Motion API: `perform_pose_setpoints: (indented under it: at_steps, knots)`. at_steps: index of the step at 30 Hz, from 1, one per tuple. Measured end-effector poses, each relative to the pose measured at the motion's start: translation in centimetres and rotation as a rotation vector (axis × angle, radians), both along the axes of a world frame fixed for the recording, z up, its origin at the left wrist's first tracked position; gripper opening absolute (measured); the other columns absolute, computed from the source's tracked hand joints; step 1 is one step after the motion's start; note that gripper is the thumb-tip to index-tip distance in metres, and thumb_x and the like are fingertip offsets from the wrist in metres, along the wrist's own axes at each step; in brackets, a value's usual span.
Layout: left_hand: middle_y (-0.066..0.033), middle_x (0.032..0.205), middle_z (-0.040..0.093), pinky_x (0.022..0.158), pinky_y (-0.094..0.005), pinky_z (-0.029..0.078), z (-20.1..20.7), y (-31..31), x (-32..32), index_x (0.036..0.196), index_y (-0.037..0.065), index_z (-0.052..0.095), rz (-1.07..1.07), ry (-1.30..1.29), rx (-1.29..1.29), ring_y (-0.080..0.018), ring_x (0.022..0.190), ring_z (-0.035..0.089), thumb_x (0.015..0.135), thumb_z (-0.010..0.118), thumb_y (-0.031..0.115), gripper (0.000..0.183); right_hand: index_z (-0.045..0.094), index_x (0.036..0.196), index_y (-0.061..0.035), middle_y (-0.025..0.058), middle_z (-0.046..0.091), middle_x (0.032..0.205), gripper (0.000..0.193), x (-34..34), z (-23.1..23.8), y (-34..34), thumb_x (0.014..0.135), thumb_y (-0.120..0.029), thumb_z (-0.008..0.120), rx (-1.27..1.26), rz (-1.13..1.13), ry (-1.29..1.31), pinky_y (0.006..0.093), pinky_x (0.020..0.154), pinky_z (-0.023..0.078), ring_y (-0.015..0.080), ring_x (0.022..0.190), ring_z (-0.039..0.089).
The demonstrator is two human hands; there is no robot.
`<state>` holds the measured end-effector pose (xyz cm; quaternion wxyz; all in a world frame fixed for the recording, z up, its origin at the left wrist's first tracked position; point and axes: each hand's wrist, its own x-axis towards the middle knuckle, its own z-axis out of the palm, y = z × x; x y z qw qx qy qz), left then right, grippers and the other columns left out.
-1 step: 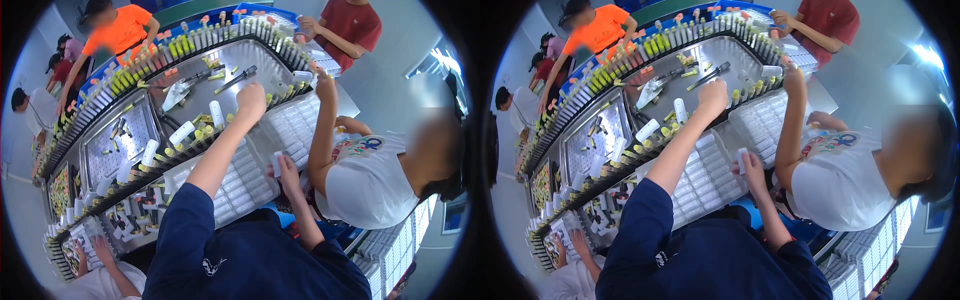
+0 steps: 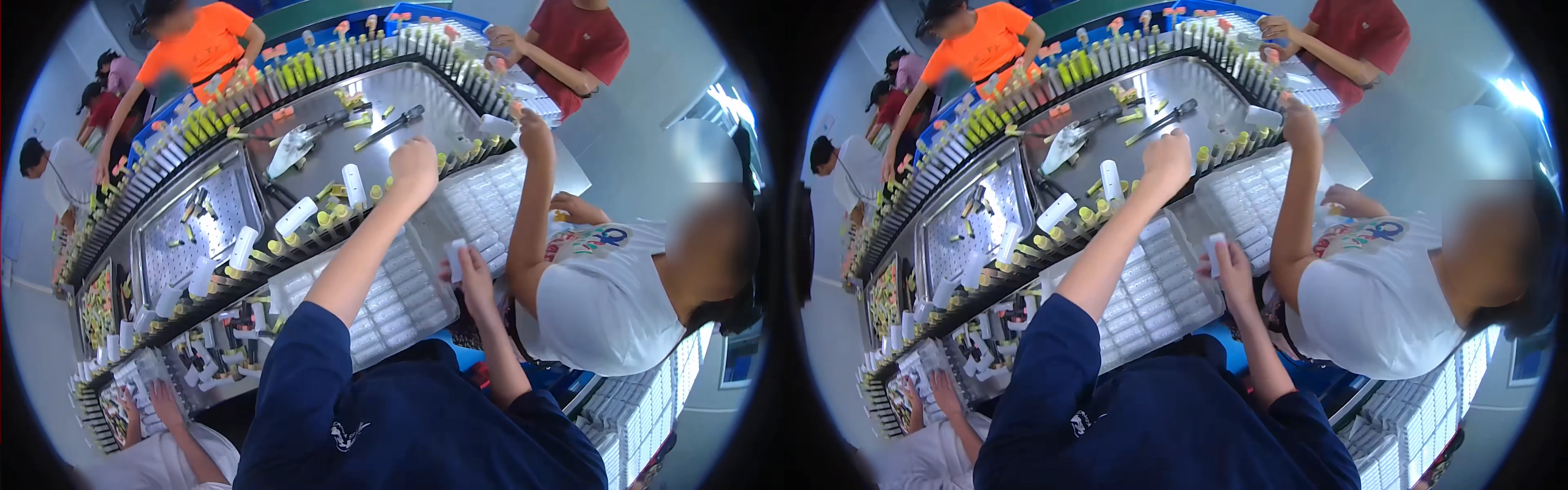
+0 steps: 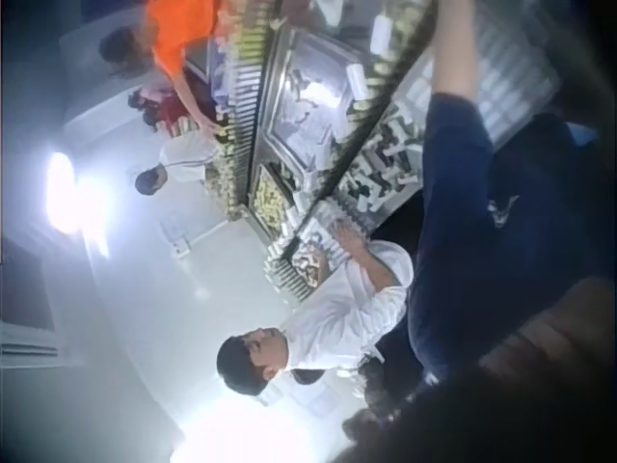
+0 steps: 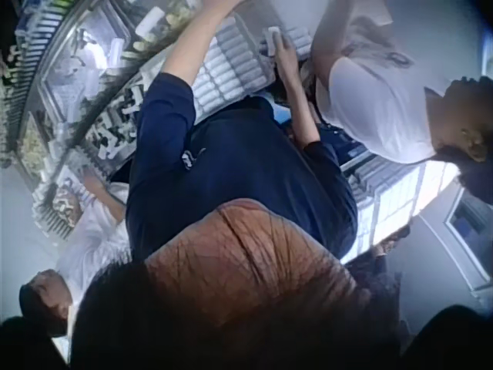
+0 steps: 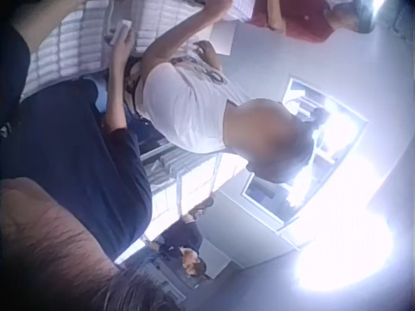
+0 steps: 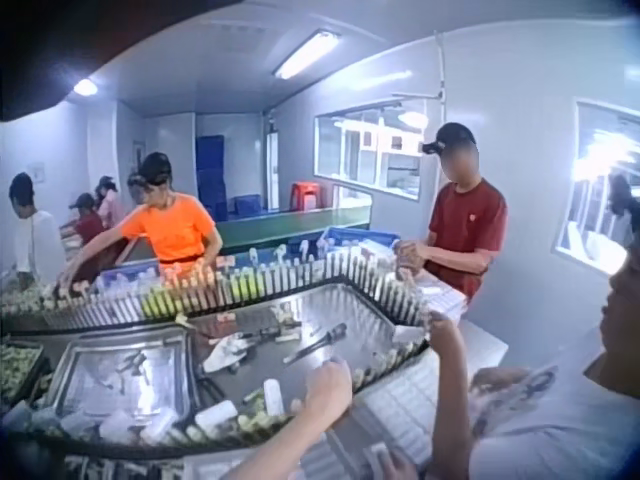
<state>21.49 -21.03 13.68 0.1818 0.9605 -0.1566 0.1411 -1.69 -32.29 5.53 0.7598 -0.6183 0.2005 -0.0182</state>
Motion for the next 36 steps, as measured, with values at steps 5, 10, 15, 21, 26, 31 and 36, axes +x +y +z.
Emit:
perform_pose_setpoints:
  at_steps: [5, 10, 15, 21, 26, 31, 36]
  knots:
    - [-0.0155, 0.092, 0.072, 0.061, -0.0355, 0.065, -3.1, 2.7, -3.3, 0.116, -0.006, 0.062, 0.258, -0.231, 0.061, -0.0289, 0.079, 0.079, 0.090, 0.070, 0.009, 0.031, 0.062, 0.128, 0.0016, 0.0133, 0.073, 0.109, 0.041, 6.5, 5.1, 1.4, 0.114, -0.037, 0.057, -0.296, -0.075, -0.244, 0.0313, 0.076, 0.061, 0.0191, 0.089, 0.076]
    - [-0.0125, 0.091, 0.069, 0.059, -0.0403, 0.062, -3.3, 8.7, -4.9, 0.120, 0.005, 0.059, 0.169, -0.265, 0.086, -0.0303, 0.074, 0.077, 0.093, 0.075, 0.017, 0.033, 0.065, 0.130, 0.0031, 0.0190, 0.072, 0.123, 0.037, 12.5, 9.4, 1.8, 0.108, -0.027, 0.068, -0.809, -0.089, -0.534, 0.0382, 0.092, 0.057, 0.0288, 0.111, 0.072]
    - [-0.0102, 0.094, 0.070, 0.068, -0.0464, 0.060, -3.3, 13.0, -5.9, 0.113, 0.012, 0.061, 0.160, -0.186, 0.096, -0.0320, 0.083, 0.075, 0.089, 0.077, 0.018, 0.029, 0.071, 0.129, -0.0064, 0.0166, 0.068, 0.138, 0.035, 17.0, 14.2, 0.7, 0.095, -0.014, 0.076, -1.307, 0.411, -0.843, 0.0458, 0.109, 0.050, 0.0389, 0.132, 0.060]
    - [-0.0112, 0.112, 0.070, 0.106, -0.0584, 0.047, -1.6, 17.4, -9.0, 0.116, 0.012, 0.065, 0.161, -0.111, 0.098, -0.0333, 0.118, 0.064, 0.086, 0.075, 0.013, 0.032, 0.075, 0.128, -0.0140, 0.0126, 0.066, 0.146, 0.037, 20.3, 15.2, 4.4, 0.091, -0.017, 0.078, -1.377, 0.868, -0.884, 0.0486, 0.118, 0.045, 0.0372, 0.142, 0.055]
    - [-0.0186, 0.148, 0.058, 0.119, -0.0618, 0.037, -2.8, 21.2, -14.4, 0.139, 0.007, 0.063, 0.211, -0.506, 0.097, -0.0389, 0.144, 0.051, 0.085, 0.074, 0.010, 0.055, 0.070, 0.135, -0.0134, 0.0193, 0.065, 0.144, 0.040, 23.0, 12.5, 8.1, 0.095, -0.018, 0.074, -1.321, 1.172, -0.864, 0.0485, 0.115, 0.047, 0.0395, 0.140, 0.056]
    - [-0.0164, 0.132, 0.064, 0.110, -0.0519, 0.047, -9.9, 21.3, -21.3, 0.128, 0.002, 0.065, -0.036, -0.264, -0.143, -0.0380, 0.126, 0.059, 0.086, 0.074, 0.008, 0.043, 0.058, 0.139, -0.0059, 0.0214, 0.059, 0.145, 0.045, 19.8, 8.3, 13.7, 0.102, -0.029, 0.069, -1.254, 0.880, -0.837, 0.0550, 0.105, 0.050, 0.0492, 0.128, 0.058]
    - [-0.0167, 0.120, 0.068, 0.103, -0.0480, 0.053, -14.2, 18.7, -19.8, 0.128, 0.005, 0.067, -0.137, 0.062, -0.052, -0.0344, 0.114, 0.066, 0.091, 0.067, 0.011, 0.037, 0.054, 0.148, -0.0025, 0.0215, 0.048, 0.159, 0.060, 15.1, 6.9, 18.1, 0.096, -0.024, 0.076, -1.352, 0.598, -0.949, 0.0574, 0.118, 0.043, 0.0492, 0.141, 0.049]
